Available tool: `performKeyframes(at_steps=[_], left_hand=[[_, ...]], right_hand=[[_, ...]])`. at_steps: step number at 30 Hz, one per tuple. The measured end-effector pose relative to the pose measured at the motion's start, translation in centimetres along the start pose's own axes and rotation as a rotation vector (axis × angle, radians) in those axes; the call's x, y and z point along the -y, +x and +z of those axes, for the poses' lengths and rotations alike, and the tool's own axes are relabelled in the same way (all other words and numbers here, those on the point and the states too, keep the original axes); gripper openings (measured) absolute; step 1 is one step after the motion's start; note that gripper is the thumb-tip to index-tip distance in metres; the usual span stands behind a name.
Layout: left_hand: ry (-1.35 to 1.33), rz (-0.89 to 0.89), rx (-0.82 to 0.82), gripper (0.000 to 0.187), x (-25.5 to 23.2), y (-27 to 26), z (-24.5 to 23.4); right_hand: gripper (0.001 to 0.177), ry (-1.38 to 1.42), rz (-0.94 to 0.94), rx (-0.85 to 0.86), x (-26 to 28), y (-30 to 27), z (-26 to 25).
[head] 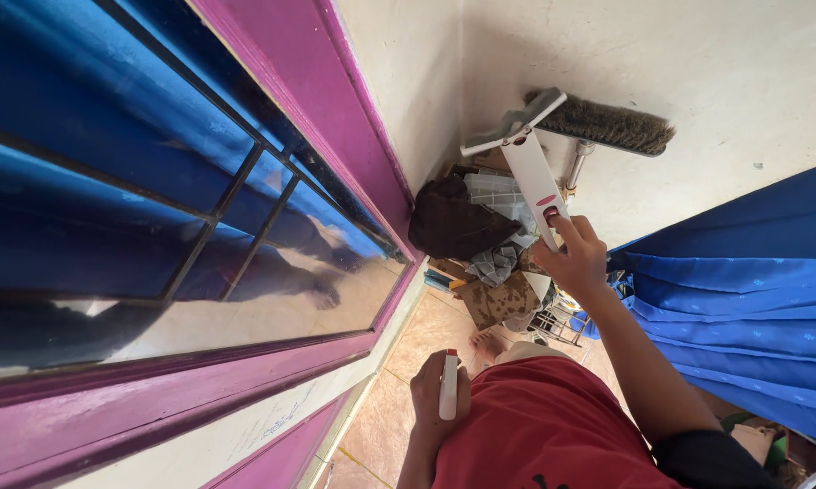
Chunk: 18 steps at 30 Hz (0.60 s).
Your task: The person cleans a vertical mirror mounted on a purple door using a spray bottle and a squeegee. They repeatedly spray the surface and wipe it with the squeegee, occasionally using a dark cloth to wipe the glass.
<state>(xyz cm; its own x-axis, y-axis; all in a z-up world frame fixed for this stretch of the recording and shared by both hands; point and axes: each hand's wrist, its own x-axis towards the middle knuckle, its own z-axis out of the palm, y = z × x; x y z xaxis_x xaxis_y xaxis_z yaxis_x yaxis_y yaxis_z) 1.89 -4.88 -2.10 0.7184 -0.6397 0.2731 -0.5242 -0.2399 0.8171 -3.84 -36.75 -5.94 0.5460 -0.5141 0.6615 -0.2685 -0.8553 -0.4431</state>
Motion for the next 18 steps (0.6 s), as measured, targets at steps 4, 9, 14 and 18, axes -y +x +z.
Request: performKeyframes(at_steps=[4,9,14,18], left_hand=[[-0.005,0.013,-0.014,0.013,-0.1,-0.1,-0.1],[-0.011,0.014,-0.026,0.014,-0.3,-0.4,-0.1],[-0.021,0.004,-0.021,0.014,-0.8,-0.4,-0.2],[-0.002,-0.003,-0.035,0.013,-0.8,-0.4,-0.2]], right_hand=[[0.030,0.006,-0.028,0.015,-0.2,-0.2,0.5],[0.023,-0.020,-0.023,0.014,0.2,-0.3,0.7],[0.026,0.004,-0.038,-0.029,0.9,0.5,0.8],[0.045,0.070,-0.001,0.092,0.4,0.9,1.1]])
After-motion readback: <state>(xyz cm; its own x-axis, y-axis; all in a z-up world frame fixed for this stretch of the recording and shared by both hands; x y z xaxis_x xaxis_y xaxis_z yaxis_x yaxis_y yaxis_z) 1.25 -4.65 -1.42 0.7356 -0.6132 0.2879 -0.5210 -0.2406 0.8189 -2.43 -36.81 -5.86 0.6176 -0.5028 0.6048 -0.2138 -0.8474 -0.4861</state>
